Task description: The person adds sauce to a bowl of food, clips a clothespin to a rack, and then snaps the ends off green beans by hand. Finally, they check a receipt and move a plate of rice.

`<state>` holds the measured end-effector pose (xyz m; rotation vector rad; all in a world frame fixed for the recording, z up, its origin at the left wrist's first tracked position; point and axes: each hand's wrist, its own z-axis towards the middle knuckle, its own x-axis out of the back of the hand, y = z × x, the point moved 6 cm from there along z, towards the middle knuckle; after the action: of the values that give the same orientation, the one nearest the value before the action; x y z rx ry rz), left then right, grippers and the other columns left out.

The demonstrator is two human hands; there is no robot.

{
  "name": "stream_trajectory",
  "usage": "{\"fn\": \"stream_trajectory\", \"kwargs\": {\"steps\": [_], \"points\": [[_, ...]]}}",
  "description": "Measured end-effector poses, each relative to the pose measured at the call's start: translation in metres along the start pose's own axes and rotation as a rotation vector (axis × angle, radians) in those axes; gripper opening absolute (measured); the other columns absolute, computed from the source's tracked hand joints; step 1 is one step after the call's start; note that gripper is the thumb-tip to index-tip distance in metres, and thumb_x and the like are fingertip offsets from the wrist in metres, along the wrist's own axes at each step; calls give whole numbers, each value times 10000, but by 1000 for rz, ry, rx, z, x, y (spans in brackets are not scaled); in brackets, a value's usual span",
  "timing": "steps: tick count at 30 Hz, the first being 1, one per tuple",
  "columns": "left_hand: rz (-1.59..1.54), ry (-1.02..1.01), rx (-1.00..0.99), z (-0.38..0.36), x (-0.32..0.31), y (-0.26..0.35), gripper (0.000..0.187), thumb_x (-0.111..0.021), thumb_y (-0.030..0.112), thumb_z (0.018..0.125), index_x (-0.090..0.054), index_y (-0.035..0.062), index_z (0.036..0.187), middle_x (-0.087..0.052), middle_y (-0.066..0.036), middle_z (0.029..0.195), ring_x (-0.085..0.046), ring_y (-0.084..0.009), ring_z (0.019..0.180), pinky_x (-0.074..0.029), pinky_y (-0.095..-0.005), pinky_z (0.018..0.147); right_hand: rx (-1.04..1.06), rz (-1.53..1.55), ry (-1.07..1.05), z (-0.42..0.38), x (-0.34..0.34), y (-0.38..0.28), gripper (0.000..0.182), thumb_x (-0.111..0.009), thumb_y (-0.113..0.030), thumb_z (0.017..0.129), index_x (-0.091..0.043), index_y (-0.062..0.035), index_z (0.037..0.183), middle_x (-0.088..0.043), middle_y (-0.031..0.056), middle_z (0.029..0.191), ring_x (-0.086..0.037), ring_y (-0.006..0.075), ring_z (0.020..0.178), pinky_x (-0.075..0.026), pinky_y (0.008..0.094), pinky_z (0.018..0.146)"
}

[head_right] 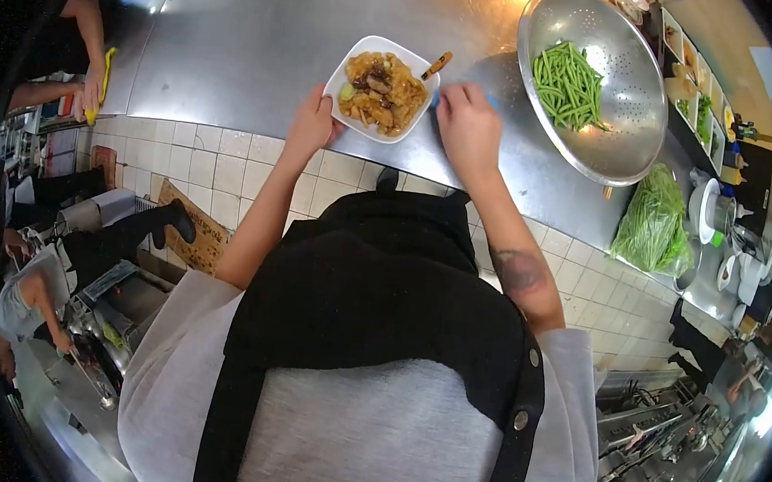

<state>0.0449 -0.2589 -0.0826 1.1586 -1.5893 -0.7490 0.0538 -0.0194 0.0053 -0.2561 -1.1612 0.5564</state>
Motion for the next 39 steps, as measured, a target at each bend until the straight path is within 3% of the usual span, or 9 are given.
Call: {"fn": "stream_trajectory", "kwargs": {"steps": [9, 13, 16, 21, 25, 33, 35, 37, 39], "points": [[31, 88, -43, -4, 1, 9, 378, -382, 74, 887, -498, 6, 1240, -647, -203, 744, -650, -250, 550, -522, -367, 547, 24, -186, -330, 3, -35, 1, 192, -573, -93, 797, -642, -108, 975, -587, 119, 814, -625, 333, 715, -523, 395, 629], [79, 109, -14, -3, 0, 7, 361, -360, 68, 889, -530, -2, 1199, -641, -155, 778, -612, -182, 512, -510, -323, 519, 86, -114, -342, 3, -44, 10, 225, -578, -64, 794, -637, -104, 1008, -620, 126, 885, -626, 328, 706, -528, 390, 628], [90, 101, -33, -5, 1, 9, 365, -358, 65, 886, -529, -5, 1202, -641, -160, 775, -617, -184, 523, -511, -321, 516, -80, 261, -692, 10, -48, 29, 224, -566, -57, 816, -635, -93, 1026, -641, 145, 906, -630, 317, 719, -518, 360, 666], [87, 89, -31, -4, 2, 9, 374, -357, 57, 881, -529, -5, 1208, -643, -166, 778, -629, -196, 546, -517, -320, 529, -232, 585, -639, -2, -51, 42, 182, -539, -44, 848, -641, -67, 996, -654, 138, 893, -640, 251, 731, -498, 322, 704], [63, 102, -51, -5, 2, 9, 375, -360, 66, 885, -531, 5, 1213, -644, -166, 764, -635, -206, 551, -522, -326, 543, -16, 349, -600, -13, -40, -6, 177, -545, -47, 841, -641, -28, 988, -654, 168, 858, -637, 318, 787, -497, 363, 741], [141, 131, 34, 2, 6, 16, 370, -396, 88, 881, -507, -11, 1220, -647, -214, 769, -653, -297, 585, -525, -383, 596, -266, 536, -583, -17, -5, 28, 206, -562, -38, 815, -644, -49, 1004, -635, 145, 848, -614, 312, 786, -491, 379, 736], [96, 155, 37, 6, 8, 23, 362, -400, 97, 888, -506, -15, 1216, -645, -193, 748, -641, -289, 561, -518, -384, 585, -56, 251, -377, -25, 20, 33, 256, -575, -41, 789, -647, -80, 1032, -609, 140, 909, -596, 318, 803, -485, 379, 730], [547, 262, -390, 49, 1, -51, 341, -397, 111, 898, -504, -9, 1199, -626, -146, 674, -603, -231, 502, -496, -365, 510, 32, 60, -242, -40, 41, 47, 283, -582, -42, 776, -648, -96, 1046, -596, 137, 940, -586, 321, 812, -481, 380, 727], [67, 82, 14, 35, 2, 2, 283, -380, 122, 912, -521, -7, 1120, -593, -102, 608, -545, -166, 450, -460, -317, 434, 119, -174, -279, -65, 42, 58, 364, -603, -51, 742, -641, -133, 1094, -548, 126, 1018, -561, 331, 819, -472, 396, 734]]}}
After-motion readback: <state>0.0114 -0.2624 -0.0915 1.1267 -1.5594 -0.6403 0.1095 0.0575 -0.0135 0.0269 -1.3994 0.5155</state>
